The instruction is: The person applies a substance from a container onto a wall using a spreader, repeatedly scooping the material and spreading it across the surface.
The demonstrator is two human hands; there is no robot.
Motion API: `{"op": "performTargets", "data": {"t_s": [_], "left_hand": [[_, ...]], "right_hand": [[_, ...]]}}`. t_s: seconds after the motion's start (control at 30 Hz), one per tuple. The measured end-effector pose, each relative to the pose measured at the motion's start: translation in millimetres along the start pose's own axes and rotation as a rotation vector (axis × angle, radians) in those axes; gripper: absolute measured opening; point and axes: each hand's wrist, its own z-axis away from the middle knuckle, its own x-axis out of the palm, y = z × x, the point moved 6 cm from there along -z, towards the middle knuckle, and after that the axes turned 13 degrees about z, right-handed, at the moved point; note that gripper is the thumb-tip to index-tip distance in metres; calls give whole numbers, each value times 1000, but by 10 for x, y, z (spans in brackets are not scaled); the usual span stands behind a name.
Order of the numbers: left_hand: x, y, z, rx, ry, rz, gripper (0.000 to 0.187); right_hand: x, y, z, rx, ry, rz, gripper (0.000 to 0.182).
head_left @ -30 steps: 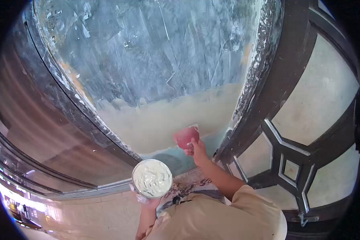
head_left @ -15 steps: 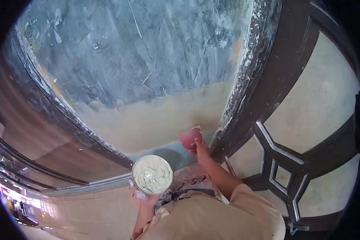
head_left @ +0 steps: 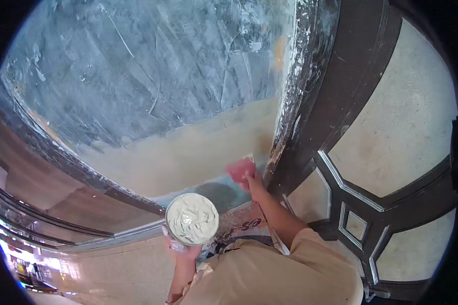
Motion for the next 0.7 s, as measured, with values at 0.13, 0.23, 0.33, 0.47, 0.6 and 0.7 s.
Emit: {"op": "performTargets", "data": {"t_s": [0.13,0.23,0.33,0.47,0.6,0.7], "left_hand": [[54,11,-33,22,-1,31,83],[3,18,-21,26,28,73,80],[108,-29,-63,10,-10,93,78],[139,-59,-83,7,29,104,79],[131,-58,-61,23,-25,34,80],[96,-49,-68,33,13,2,80]], "right_hand": [[-141,528,92,184,-42,-3,29],[-73,-481,102,-39,-39,-15,31],[-3,-1541,175,-320,-36,-30,36],[-119,-1550,-64,-309,79,21,36],[-427,-19,-302,28,137,2,38],[-515,623,-170,209,87,-69,41]]}}
